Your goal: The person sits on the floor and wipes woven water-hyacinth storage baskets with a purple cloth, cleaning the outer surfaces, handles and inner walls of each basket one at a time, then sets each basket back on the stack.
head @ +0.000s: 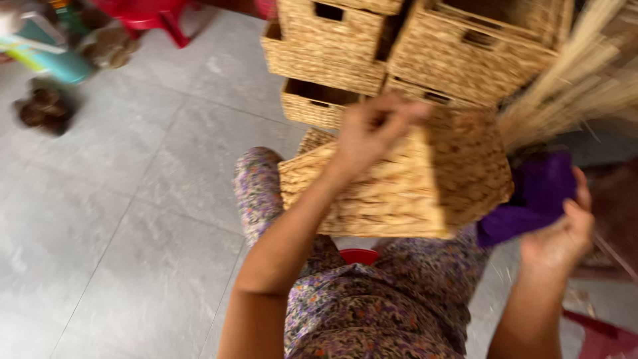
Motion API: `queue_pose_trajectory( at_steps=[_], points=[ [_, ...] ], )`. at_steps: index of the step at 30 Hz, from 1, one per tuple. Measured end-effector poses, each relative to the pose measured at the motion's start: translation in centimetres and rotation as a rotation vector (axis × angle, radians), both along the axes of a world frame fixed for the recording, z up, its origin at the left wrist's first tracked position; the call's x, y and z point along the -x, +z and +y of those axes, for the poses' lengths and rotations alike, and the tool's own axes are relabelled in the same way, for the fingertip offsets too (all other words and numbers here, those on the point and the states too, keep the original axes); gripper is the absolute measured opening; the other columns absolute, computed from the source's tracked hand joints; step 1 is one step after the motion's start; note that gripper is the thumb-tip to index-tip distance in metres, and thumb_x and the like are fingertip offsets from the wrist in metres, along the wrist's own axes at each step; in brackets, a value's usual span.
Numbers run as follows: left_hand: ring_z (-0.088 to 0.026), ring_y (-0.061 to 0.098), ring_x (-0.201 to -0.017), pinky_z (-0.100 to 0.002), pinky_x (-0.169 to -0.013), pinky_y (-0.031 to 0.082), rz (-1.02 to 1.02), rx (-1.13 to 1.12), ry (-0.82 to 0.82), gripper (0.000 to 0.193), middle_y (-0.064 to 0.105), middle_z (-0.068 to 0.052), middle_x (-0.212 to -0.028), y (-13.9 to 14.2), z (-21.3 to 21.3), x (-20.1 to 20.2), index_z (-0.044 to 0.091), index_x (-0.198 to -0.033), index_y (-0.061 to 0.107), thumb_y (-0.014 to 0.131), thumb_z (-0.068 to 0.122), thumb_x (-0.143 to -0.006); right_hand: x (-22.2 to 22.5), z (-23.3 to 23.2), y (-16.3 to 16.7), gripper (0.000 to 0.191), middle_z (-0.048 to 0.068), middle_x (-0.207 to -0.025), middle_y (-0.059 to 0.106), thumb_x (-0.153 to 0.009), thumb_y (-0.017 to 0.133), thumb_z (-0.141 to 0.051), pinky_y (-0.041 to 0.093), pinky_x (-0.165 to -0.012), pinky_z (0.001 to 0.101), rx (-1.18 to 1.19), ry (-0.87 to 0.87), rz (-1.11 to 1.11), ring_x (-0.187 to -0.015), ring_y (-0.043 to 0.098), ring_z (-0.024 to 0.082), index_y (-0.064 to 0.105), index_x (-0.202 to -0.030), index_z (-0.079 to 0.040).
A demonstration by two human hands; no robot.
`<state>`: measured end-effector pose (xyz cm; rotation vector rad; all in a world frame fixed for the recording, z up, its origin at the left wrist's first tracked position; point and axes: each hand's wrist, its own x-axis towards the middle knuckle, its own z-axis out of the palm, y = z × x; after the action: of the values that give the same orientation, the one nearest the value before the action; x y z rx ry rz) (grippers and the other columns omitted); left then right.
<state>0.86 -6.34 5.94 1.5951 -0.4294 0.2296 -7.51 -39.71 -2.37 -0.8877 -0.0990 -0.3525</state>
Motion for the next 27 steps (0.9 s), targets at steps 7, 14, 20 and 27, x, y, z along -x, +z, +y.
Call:
queue_pose_trajectory(
  at_steps=[7,14,20,27],
  points=[
    [-0.009,0.050,-0.068,-0.028,-0.063,0.044,-0.138,0.381,-0.068,0.029,0.057,0.002,-0.074,-5.2,3.4,-1.6,0.007,-0.076,0.058,0.064,0.020,-0.101,0.6,1.2,2.6,0.056,0.011,-0.144,0.060,-0.096,0.070,-0.005,0.049,-0.117,0.0354,0.102,-0.081,-0.101,-0.132,0.059,0.023,0.053,-0.150,-0.007],
    [-0.005,0.041,-0.068,-0.027,-0.063,0.038,0.154,0.607,-0.010,0.040,0.049,0.007,-0.073,-13.7,6.7,0.6,0.011,-0.070,0.046,0.069,0.021,-0.101,-1.0,6.8,-2.0,0.058,0.011,-0.136,0.064,-0.088,0.071,-0.004,0.052,-0.107,0.0352,0.071,0.057,0.194,-0.121,0.063,0.021,0.057,-0.144,-0.004],
    [-0.005,0.044,-0.068,-0.025,-0.061,0.039,0.285,0.450,0.217,0.035,0.051,0.009,-0.071,-16.5,7.9,2.4,0.011,-0.071,0.055,0.070,0.030,-0.096,-0.5,8.8,0.0,0.053,0.011,-0.141,0.063,-0.098,0.066,-0.001,0.051,-0.111,0.0340,0.284,-0.081,0.107,-0.125,0.063,0.020,0.052,-0.149,0.001],
    [-0.004,0.042,-0.069,-0.025,-0.064,0.038,0.176,0.515,0.190,0.036,0.050,0.008,-0.073,-16.2,6.8,1.3,0.012,-0.072,0.055,0.069,0.025,-0.102,3.1,18.1,5.7,0.057,0.007,-0.133,0.065,-0.093,0.068,-0.008,0.056,-0.085,0.0275,0.951,-0.010,0.035,-0.103,0.066,0.014,0.052,-0.148,-0.007]
  ],
)
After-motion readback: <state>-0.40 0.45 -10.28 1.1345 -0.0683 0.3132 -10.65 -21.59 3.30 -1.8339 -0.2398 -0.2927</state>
